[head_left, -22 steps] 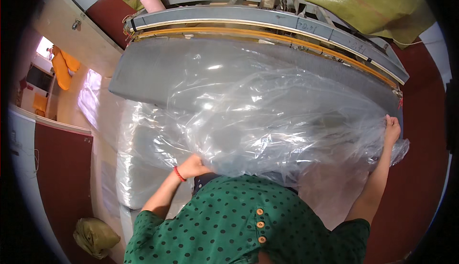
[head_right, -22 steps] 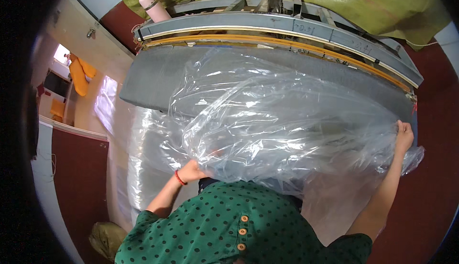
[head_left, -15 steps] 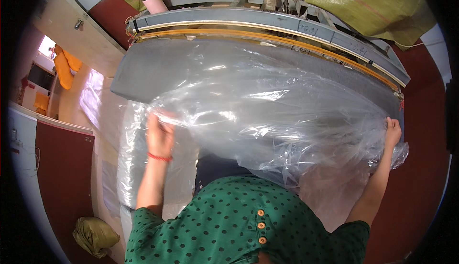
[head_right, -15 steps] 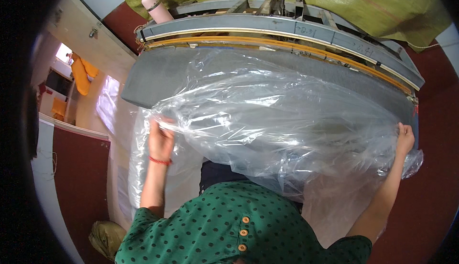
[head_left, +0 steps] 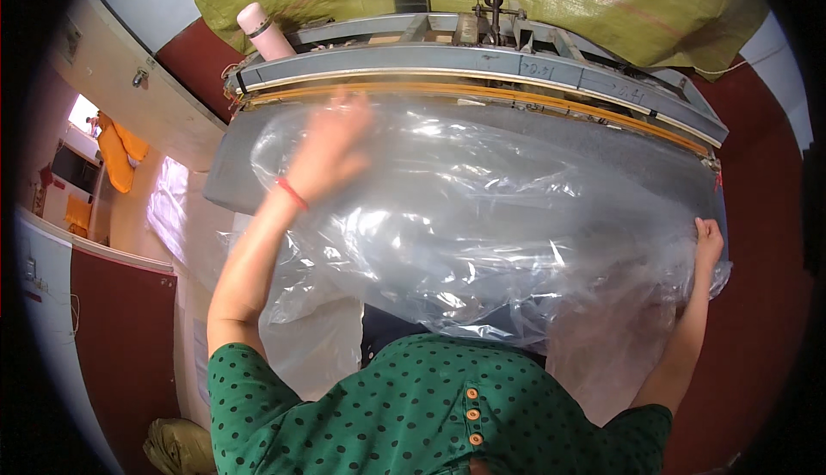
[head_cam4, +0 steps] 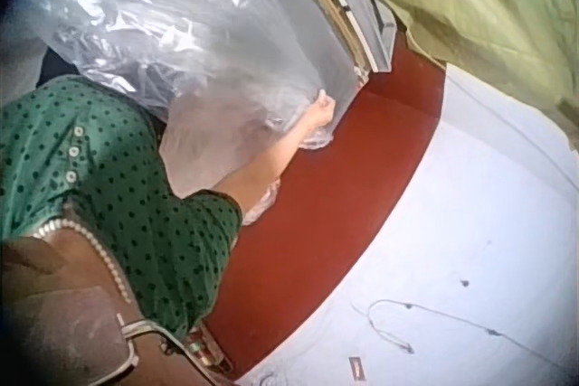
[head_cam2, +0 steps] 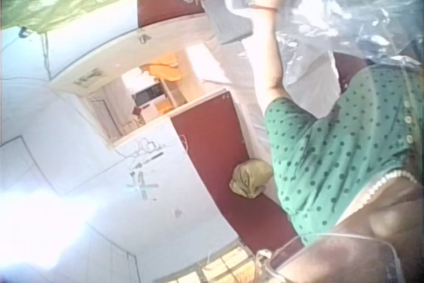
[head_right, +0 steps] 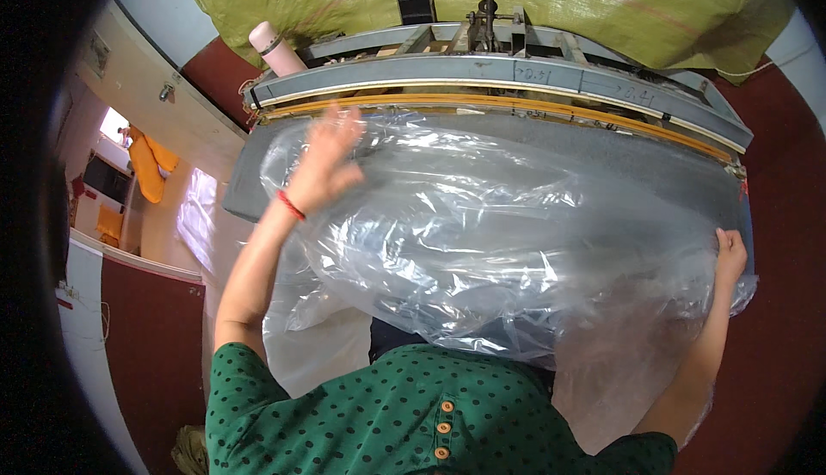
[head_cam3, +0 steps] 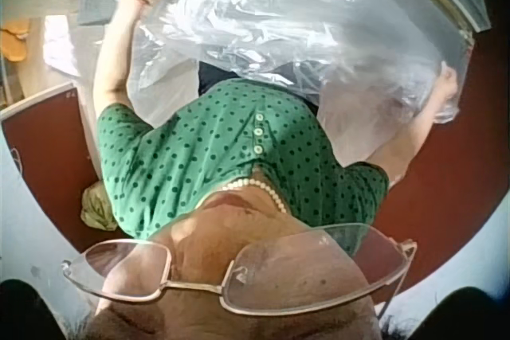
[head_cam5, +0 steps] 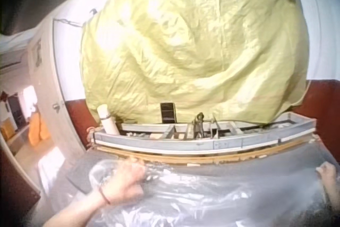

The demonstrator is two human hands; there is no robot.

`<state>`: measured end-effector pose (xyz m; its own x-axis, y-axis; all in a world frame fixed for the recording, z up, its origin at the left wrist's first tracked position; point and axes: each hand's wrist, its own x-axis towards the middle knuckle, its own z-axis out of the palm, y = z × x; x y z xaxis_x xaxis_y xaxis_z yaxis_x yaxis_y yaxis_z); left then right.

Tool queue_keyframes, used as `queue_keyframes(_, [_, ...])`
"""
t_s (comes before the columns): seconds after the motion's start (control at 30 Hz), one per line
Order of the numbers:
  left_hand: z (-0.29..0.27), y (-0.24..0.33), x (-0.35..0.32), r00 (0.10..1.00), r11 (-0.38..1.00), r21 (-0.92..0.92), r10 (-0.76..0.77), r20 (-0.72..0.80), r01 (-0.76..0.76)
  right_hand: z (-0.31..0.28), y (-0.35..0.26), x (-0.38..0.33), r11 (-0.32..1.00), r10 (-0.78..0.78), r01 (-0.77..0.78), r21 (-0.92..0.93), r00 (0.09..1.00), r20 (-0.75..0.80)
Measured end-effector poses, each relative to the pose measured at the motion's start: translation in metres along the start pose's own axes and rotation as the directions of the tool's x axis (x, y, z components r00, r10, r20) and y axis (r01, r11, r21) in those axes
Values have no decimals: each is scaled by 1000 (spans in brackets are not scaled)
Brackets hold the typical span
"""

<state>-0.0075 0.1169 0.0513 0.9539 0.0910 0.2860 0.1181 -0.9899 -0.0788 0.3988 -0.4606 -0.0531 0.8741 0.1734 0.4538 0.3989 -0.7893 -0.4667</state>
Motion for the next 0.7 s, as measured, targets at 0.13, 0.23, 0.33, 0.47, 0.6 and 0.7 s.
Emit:
queue_keyframes(0.13, [50,15,-55,962,984,-146,-60,267,102,-24,46,-13,999,14,-14,34,1000,13])
queue_keyframes(0.23, [38,22,-52,971,958,-281,7,239,62,-38,68,-20,995,55,-58,79,998,39])
queue_keyframes(0.33, [36,13,-16,981,990,-130,-83,-173,61,-35,74,-22,996,32,-31,83,999,-5])
queue_keyframes(0.47, [55,-17,39,959,963,-118,-255,-124,241,-35,63,-23,992,71,-67,108,997,-26])
queue_keyframes(0.6, [78,-44,63,953,920,-253,-273,134,299,-37,75,-28,980,99,-95,173,995,-14])
queue_keyframes(0.7, [96,-42,79,915,844,-431,-392,-92,319,-47,81,-34,965,120,-121,232,993,21])
